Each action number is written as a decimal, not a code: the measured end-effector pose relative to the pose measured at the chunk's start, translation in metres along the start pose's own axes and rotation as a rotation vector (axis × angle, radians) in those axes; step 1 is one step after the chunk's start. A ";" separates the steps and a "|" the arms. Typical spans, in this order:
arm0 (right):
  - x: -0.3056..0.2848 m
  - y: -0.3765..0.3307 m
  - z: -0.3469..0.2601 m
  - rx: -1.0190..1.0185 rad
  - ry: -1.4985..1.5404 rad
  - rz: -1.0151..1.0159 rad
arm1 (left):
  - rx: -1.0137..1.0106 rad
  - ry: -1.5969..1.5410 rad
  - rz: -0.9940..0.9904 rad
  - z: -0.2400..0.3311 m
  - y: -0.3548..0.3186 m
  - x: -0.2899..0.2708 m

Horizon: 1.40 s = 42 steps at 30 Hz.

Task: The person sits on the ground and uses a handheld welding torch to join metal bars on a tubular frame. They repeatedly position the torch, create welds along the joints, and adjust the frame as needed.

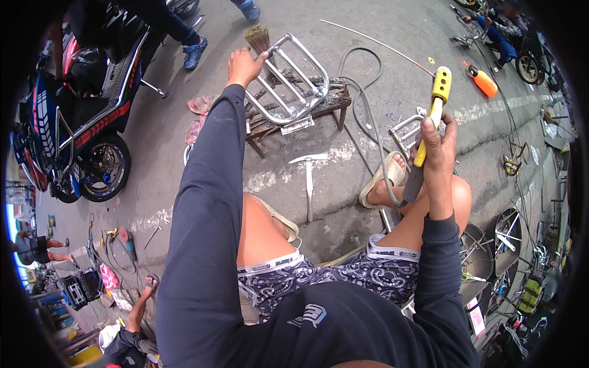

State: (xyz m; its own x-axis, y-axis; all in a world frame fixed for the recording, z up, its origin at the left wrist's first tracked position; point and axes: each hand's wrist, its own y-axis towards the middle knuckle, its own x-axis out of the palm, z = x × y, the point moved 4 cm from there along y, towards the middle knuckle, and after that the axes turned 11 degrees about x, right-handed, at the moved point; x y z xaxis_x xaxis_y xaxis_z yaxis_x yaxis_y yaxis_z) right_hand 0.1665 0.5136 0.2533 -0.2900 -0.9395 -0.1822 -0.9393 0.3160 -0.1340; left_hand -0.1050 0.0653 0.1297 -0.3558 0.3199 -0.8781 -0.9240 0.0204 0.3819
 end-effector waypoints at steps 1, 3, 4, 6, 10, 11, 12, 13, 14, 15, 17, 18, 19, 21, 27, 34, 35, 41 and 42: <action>-0.001 0.002 0.001 0.001 0.011 -0.006 | -0.064 -0.014 -0.084 -0.008 0.003 0.020; -0.005 0.003 0.003 0.018 0.007 0.015 | -0.136 -0.174 -0.119 -0.015 0.008 0.043; -0.006 0.006 0.004 0.018 0.008 -0.029 | -0.134 -0.208 -0.109 -0.014 0.007 0.047; -0.011 0.008 0.006 0.067 0.081 -0.111 | -0.211 -0.268 -0.084 -0.014 0.002 0.043; -0.021 0.006 0.008 0.090 0.247 -0.234 | -0.068 -0.211 -0.009 0.003 -0.017 0.001; -0.020 0.004 0.008 0.047 0.285 -0.285 | -0.040 -0.212 -0.001 0.006 -0.024 -0.012; -0.022 0.005 0.011 0.075 0.249 -0.249 | -0.027 -0.197 -0.016 0.009 -0.032 -0.025; -0.022 0.005 0.013 0.047 0.124 -0.189 | 0.053 -0.244 0.065 0.017 -0.044 -0.038; -0.022 0.004 0.015 0.016 0.004 -0.142 | 0.081 -0.227 0.058 0.020 -0.055 -0.050; -0.020 0.003 0.018 -0.012 -0.120 -0.097 | 0.066 -0.223 0.004 0.022 -0.067 -0.059; -0.016 -0.001 0.021 -0.129 -0.277 -0.029 | 0.107 -0.207 -0.027 0.031 -0.092 -0.076; -0.011 -0.003 0.025 -0.122 -0.357 -0.050 | 0.105 -0.237 -0.023 0.037 -0.105 -0.079; -0.007 -0.004 0.028 -0.096 -0.410 -0.069 | 0.065 -0.254 -0.033 0.041 -0.117 -0.082; 0.005 -0.006 0.034 -0.094 -0.476 -0.126 | 0.099 -0.241 -0.011 0.052 -0.135 -0.085; 0.038 -0.003 0.040 -0.216 -0.643 -0.140 | 0.235 -0.247 0.040 0.076 -0.156 -0.089; 0.051 0.014 0.047 -0.238 -0.682 -0.108 | 0.170 -0.262 -0.067 0.084 -0.150 -0.089; 0.053 0.018 0.048 -0.279 -0.702 -0.098 | 0.163 -0.239 -0.060 0.084 -0.147 -0.091; 0.067 0.039 0.057 -0.418 -0.786 -0.107 | 0.144 -0.277 -0.069 0.080 -0.145 -0.088; 0.071 0.041 0.060 -0.411 -0.775 -0.117 | 0.162 -0.295 -0.035 0.079 -0.145 -0.088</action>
State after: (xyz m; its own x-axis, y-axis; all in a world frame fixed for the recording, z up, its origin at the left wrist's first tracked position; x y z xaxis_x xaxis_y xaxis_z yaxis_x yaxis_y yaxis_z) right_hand 0.1181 0.4681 0.1763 -0.1221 -0.5618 -0.8182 -0.9900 0.0104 0.1406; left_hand 0.0714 0.1092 0.1749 -0.2461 0.5761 -0.7795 -0.8923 0.1793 0.4143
